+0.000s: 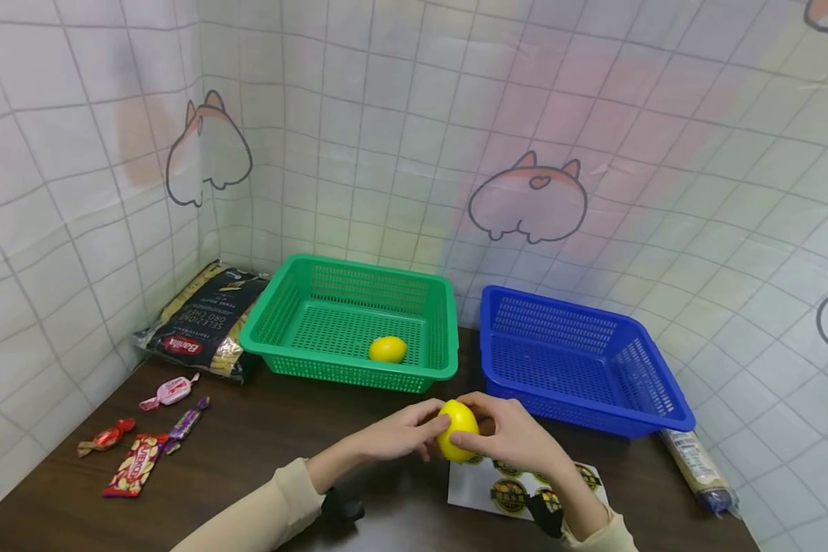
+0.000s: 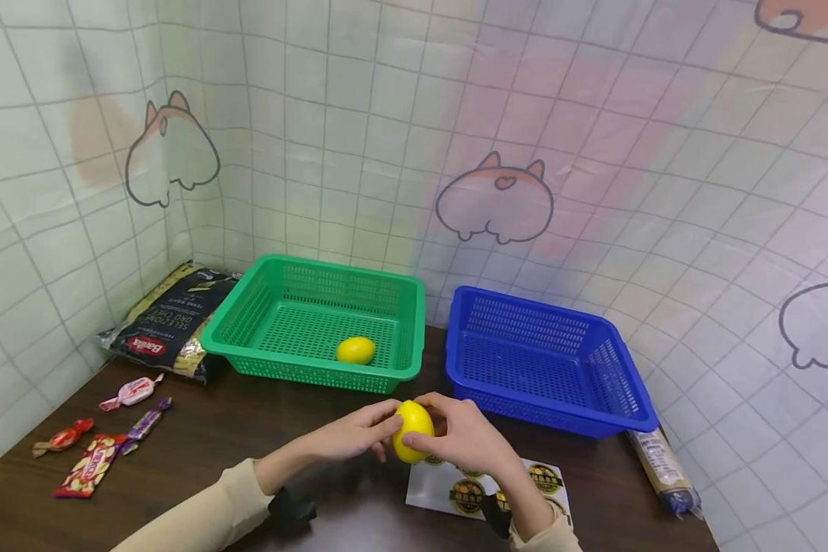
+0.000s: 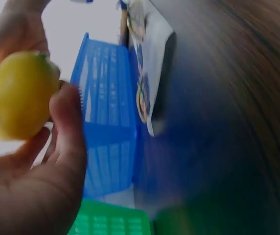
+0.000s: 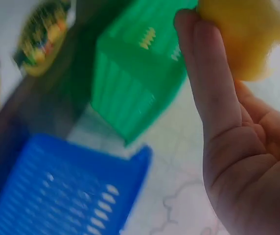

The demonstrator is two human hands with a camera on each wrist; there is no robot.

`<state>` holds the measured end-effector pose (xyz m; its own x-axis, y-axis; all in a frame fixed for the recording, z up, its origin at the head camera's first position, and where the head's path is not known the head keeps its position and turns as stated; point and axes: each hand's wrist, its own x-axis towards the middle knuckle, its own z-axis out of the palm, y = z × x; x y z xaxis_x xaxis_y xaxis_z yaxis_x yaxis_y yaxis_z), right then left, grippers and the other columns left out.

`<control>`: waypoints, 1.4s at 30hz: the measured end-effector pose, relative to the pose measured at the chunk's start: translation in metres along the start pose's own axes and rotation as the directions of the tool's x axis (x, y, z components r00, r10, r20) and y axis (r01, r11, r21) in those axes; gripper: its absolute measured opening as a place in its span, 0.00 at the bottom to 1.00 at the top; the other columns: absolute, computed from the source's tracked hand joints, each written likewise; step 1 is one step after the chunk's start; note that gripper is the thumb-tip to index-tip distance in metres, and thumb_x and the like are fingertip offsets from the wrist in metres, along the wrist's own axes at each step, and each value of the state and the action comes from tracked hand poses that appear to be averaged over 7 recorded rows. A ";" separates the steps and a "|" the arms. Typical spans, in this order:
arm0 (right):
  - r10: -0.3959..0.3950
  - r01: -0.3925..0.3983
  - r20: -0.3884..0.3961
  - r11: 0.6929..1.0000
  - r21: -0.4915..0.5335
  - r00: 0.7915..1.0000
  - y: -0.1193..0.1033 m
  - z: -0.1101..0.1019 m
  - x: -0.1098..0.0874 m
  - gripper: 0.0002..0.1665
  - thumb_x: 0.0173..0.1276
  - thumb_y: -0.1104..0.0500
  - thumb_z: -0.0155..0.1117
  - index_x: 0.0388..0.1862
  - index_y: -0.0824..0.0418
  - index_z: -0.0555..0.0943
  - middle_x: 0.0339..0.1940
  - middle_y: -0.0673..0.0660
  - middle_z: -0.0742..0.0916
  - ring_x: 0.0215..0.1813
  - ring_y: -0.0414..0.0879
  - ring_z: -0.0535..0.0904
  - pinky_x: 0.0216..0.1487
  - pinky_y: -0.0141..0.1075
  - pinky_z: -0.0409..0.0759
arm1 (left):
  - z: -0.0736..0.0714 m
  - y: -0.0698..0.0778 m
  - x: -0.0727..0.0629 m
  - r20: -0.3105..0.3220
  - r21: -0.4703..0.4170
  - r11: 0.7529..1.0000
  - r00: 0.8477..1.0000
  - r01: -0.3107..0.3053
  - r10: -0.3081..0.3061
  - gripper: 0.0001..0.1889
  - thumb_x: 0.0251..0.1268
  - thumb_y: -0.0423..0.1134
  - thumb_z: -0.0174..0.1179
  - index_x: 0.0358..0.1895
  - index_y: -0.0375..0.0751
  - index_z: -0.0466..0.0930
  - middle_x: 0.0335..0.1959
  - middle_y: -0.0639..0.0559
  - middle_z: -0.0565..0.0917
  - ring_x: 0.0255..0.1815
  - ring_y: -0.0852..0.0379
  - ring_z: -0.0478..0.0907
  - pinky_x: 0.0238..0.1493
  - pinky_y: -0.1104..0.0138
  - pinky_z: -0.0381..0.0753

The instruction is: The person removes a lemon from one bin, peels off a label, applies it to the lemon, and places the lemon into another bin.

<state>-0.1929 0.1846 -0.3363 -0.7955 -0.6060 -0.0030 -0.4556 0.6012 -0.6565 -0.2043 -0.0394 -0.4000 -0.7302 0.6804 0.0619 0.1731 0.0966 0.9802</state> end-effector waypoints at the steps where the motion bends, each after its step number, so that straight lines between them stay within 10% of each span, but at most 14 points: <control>1: -0.004 0.004 0.001 1.000 0.014 1.000 0.001 0.005 0.000 0.28 0.69 0.44 0.65 0.61 0.58 0.76 0.47 0.57 0.90 0.39 0.37 0.88 0.36 0.28 0.84 | -0.001 -0.001 -0.003 0.014 0.011 1.000 1.000 0.009 -0.010 0.27 0.79 0.59 0.41 0.62 0.40 0.70 0.47 0.44 0.81 0.39 0.58 0.80 0.41 0.69 0.83; 14: 0.024 -0.025 0.030 0.999 0.019 0.999 0.007 0.057 0.005 0.30 0.69 0.38 0.63 0.61 0.54 0.74 0.49 0.56 0.90 0.45 0.44 0.89 0.39 0.29 0.84 | -0.018 -0.022 -0.024 0.098 0.127 0.983 0.984 0.136 -0.149 0.20 0.77 0.55 0.48 0.49 0.43 0.78 0.35 0.55 0.78 0.30 0.60 0.74 0.33 0.71 0.77; 21: 0.011 -0.005 0.075 0.997 -0.078 0.997 0.012 0.047 0.007 0.31 0.70 0.38 0.62 0.61 0.57 0.78 0.50 0.57 0.90 0.46 0.47 0.88 0.39 0.29 0.83 | -0.021 -0.028 -0.025 0.105 0.169 0.969 0.974 0.183 -0.202 0.17 0.78 0.51 0.48 0.49 0.44 0.80 0.35 0.55 0.79 0.34 0.59 0.75 0.36 0.70 0.76; 29: 0.113 -0.132 -0.112 0.973 -0.187 0.987 0.029 0.014 0.010 0.19 0.73 0.48 0.62 0.53 0.60 0.83 0.41 0.52 0.91 0.41 0.44 0.86 0.38 0.33 0.83 | -0.028 -0.025 -0.027 0.086 0.195 0.956 0.967 0.219 -0.239 0.15 0.78 0.50 0.48 0.47 0.44 0.78 0.35 0.54 0.77 0.37 0.58 0.74 0.40 0.68 0.75; 42: 0.297 -0.354 -0.212 0.877 -0.327 0.931 0.045 0.027 0.017 0.12 0.59 0.54 0.76 0.42 0.54 0.87 0.31 0.47 0.88 0.33 0.39 0.82 0.33 0.38 0.81 | -0.027 -0.022 -0.028 0.083 0.216 0.952 0.967 0.217 -0.239 0.14 0.79 0.50 0.48 0.48 0.45 0.77 0.34 0.54 0.76 0.36 0.57 0.73 0.38 0.68 0.75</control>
<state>-0.2164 0.1873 -0.3859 -0.9606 -0.2756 -0.0375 -0.2487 0.9114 -0.3280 -0.2053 -0.0804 -0.4181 -0.6933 0.6951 -0.1900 0.1492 0.3964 0.9059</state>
